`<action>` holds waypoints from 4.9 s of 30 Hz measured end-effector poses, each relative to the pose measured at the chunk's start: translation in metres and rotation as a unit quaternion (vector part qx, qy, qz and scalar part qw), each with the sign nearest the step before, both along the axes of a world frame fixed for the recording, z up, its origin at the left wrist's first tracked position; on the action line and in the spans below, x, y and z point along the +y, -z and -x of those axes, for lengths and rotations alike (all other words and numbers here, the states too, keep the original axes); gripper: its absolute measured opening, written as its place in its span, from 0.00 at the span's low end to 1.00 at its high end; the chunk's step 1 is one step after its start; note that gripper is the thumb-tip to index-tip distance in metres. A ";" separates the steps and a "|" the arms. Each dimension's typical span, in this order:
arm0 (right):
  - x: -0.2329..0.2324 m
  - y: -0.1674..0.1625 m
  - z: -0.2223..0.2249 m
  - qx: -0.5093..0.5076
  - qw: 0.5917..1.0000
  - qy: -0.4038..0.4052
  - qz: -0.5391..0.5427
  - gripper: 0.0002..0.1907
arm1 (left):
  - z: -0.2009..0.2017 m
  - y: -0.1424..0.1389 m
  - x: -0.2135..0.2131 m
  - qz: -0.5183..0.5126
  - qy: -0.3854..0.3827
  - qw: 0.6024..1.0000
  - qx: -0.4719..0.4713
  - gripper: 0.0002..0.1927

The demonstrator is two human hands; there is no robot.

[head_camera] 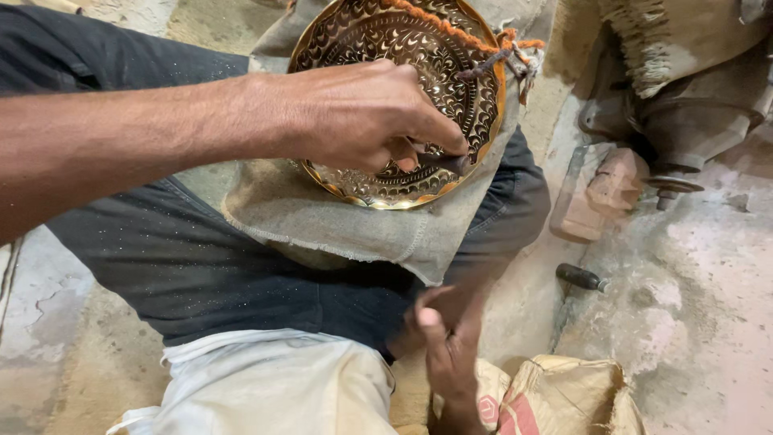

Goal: The person sits cross-legged on the floor with a decorated brass plate resting on a cloth pad on their lap. They hold a punch against the plate's engraved pattern with one hand and repeatedly strike it with a wooden mallet held in the other hand, repositioning the punch across the design as they work.

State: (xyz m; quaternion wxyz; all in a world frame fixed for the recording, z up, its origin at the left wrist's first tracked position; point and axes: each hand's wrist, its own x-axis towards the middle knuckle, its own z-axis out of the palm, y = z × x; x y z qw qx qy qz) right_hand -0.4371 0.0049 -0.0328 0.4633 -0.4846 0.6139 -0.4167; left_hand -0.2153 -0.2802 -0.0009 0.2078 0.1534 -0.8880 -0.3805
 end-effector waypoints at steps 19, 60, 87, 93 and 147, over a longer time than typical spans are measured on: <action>0.002 0.007 0.001 0.055 0.997 0.028 -0.054 0.22 | -0.004 -0.003 -0.001 0.015 0.002 1.000 0.014 0.23; 0.017 0.026 -0.022 -0.091 0.990 0.105 0.036 0.25 | -0.024 -0.009 0.003 -0.025 0.005 1.000 -0.018 0.23; 0.019 0.040 -0.012 -0.032 0.995 0.081 -0.047 0.20 | -0.023 -0.012 0.003 -0.003 0.020 0.996 -0.088 0.26; 0.025 0.045 -0.007 -0.062 0.994 0.089 -0.025 0.24 | -0.020 -0.010 0.005 -0.015 0.014 0.994 -0.105 0.25; -0.181 -0.043 0.027 0.021 0.998 0.018 0.050 0.27 | -0.060 0.000 0.041 -0.257 -0.291 0.877 0.283 0.21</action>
